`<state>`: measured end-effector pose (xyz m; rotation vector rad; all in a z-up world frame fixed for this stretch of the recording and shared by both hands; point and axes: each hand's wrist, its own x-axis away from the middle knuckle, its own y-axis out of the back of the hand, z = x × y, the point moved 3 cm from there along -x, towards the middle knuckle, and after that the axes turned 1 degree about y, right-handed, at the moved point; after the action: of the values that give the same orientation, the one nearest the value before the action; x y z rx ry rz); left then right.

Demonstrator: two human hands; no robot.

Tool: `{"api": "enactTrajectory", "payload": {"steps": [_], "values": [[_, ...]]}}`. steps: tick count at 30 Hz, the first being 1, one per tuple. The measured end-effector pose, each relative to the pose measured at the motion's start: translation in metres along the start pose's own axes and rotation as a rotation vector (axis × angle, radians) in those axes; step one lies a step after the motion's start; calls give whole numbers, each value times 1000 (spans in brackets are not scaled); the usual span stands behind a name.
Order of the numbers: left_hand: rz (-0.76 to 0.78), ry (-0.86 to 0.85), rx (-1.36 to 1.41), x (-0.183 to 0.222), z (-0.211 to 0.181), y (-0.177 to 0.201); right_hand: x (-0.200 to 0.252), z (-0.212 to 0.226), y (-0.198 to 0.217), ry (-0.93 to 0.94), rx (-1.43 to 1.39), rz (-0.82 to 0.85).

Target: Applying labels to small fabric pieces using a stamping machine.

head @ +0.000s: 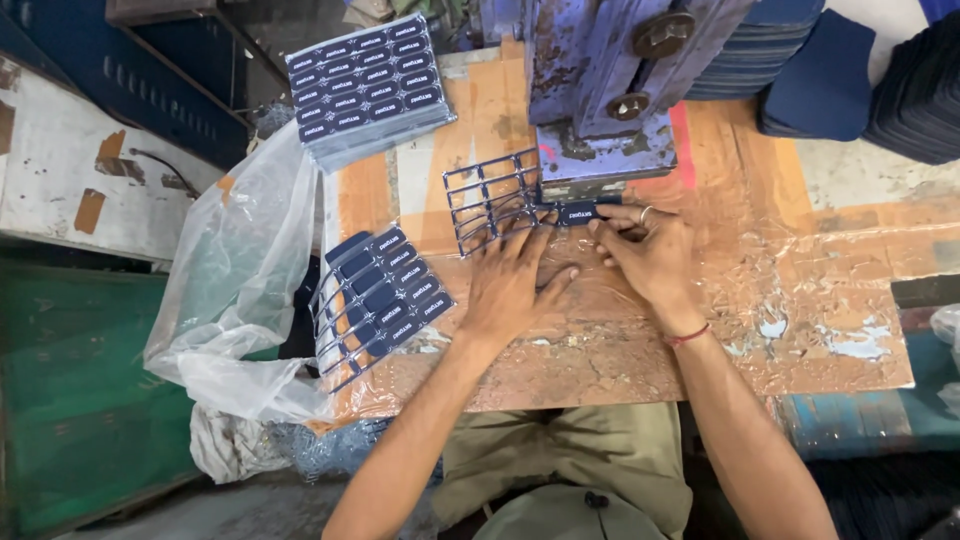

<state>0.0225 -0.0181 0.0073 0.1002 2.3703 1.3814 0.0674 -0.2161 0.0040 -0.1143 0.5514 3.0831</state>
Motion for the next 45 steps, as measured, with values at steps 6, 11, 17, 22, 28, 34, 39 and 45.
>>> {"api": "enactTrajectory", "payload": {"steps": [6, 11, 17, 22, 28, 34, 39, 45], "values": [[62, 50, 35, 0, 3, -4, -1, 1, 1, 14, 29, -9], [27, -5, 2, 0, 3, -6, 0, 1, 0, 28, 49, -14], [59, 34, 24, -1, 0, -1, 0, 2, 0, 2, 20, -6], [55, 35, 9, 0, 4, -1, 2, 3, 0, 13, 0, -15], [-88, -40, -29, 24, 25, 86, 56, 33, 42, -115, 218, 88], [38, 599, 100, 93, 183, 146, 104, -6, 76, -177, 0, 25], [-48, 859, 382, 123, 106, 165, 116, 45, 59, -36, 107, 200], [23, 470, 482, 68, 3, 99, 93, 65, 3, 226, 141, 379]]}}
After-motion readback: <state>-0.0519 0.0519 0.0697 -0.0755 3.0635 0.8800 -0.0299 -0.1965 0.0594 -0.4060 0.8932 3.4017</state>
